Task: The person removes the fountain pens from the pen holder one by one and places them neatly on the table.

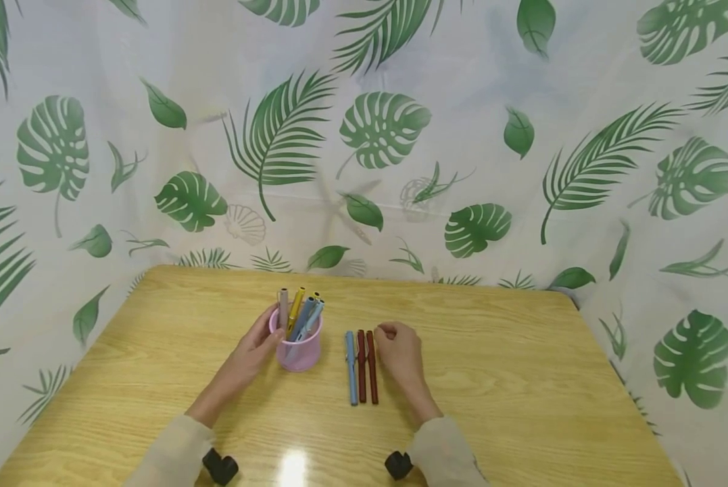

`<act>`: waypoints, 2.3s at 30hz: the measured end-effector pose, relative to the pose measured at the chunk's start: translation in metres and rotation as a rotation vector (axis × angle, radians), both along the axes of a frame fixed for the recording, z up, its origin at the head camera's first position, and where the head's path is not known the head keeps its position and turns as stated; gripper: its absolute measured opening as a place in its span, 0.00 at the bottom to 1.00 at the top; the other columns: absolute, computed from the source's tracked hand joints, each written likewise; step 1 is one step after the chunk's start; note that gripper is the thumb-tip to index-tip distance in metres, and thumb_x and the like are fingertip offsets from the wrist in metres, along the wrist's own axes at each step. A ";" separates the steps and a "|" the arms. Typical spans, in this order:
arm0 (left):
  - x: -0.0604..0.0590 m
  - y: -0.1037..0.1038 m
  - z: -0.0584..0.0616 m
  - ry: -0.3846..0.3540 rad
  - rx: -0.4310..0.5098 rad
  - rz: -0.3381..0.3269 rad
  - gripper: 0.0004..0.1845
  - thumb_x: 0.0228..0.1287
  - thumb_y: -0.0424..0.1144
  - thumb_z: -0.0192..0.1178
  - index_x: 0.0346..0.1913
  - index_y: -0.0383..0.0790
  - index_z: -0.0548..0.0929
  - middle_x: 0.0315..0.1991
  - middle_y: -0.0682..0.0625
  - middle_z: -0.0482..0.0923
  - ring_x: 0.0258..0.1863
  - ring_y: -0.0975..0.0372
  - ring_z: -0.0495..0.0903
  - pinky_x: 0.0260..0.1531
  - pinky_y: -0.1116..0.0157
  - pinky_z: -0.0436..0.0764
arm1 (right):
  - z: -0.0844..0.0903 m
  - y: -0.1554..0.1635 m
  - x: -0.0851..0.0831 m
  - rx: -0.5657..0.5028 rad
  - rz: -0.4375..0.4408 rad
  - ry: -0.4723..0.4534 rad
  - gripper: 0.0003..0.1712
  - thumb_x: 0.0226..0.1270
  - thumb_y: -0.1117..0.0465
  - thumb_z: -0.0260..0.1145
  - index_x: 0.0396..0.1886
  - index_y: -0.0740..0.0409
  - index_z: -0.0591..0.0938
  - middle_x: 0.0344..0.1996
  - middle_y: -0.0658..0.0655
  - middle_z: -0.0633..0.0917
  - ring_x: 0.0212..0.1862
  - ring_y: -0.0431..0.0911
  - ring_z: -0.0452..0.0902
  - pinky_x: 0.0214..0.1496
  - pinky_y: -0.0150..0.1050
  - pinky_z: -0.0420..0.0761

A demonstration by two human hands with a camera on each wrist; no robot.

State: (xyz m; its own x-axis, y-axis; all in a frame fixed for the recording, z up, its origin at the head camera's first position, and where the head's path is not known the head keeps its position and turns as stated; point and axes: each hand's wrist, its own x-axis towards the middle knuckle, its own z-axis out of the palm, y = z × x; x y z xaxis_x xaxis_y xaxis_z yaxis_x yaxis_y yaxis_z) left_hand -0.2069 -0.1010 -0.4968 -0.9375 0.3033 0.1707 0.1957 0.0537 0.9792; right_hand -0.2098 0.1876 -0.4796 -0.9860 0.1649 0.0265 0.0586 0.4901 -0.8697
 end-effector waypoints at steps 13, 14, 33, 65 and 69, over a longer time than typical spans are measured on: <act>0.000 0.001 0.000 0.014 0.017 0.001 0.34 0.84 0.39 0.50 0.83 0.35 0.49 0.81 0.33 0.49 0.79 0.45 0.53 0.76 0.55 0.57 | 0.018 -0.035 0.003 -0.228 0.124 0.046 0.15 0.76 0.64 0.62 0.55 0.70 0.85 0.40 0.66 0.88 0.37 0.52 0.85 0.37 0.40 0.87; 0.000 0.001 0.000 0.016 0.016 0.003 0.34 0.84 0.38 0.50 0.83 0.34 0.49 0.81 0.32 0.49 0.79 0.44 0.53 0.76 0.55 0.57 | 0.019 -0.037 0.003 -0.237 0.135 0.052 0.15 0.77 0.64 0.62 0.54 0.70 0.85 0.41 0.67 0.88 0.38 0.52 0.85 0.37 0.39 0.87; -0.002 0.001 -0.002 0.030 0.034 0.006 0.33 0.84 0.36 0.49 0.82 0.33 0.50 0.81 0.32 0.50 0.79 0.43 0.53 0.77 0.52 0.56 | 0.029 -0.077 -0.009 -0.273 0.166 0.145 0.14 0.73 0.64 0.68 0.52 0.70 0.85 0.40 0.62 0.88 0.41 0.54 0.83 0.41 0.47 0.89; -0.002 0.003 -0.001 0.026 0.032 0.011 0.32 0.84 0.37 0.49 0.82 0.34 0.51 0.80 0.32 0.51 0.78 0.43 0.55 0.76 0.51 0.58 | 0.039 -0.082 -0.002 -0.311 0.065 0.300 0.10 0.72 0.63 0.69 0.44 0.69 0.85 0.40 0.62 0.87 0.39 0.46 0.83 0.42 0.35 0.87; -0.002 0.003 -0.001 0.017 0.026 0.020 0.33 0.84 0.37 0.50 0.82 0.33 0.51 0.80 0.32 0.51 0.78 0.43 0.56 0.76 0.52 0.58 | 0.046 -0.076 0.001 -0.424 0.071 0.314 0.11 0.74 0.65 0.68 0.46 0.71 0.82 0.42 0.66 0.87 0.41 0.50 0.86 0.48 0.42 0.89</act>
State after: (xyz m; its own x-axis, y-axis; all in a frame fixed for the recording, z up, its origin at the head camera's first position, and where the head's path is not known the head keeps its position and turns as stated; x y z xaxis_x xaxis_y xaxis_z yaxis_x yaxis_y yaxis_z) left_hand -0.2085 -0.0983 -0.4977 -0.9403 0.2797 0.1938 0.2111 0.0327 0.9769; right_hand -0.2091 0.1113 -0.4341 -0.9504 0.1584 0.2677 -0.2569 0.0854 -0.9627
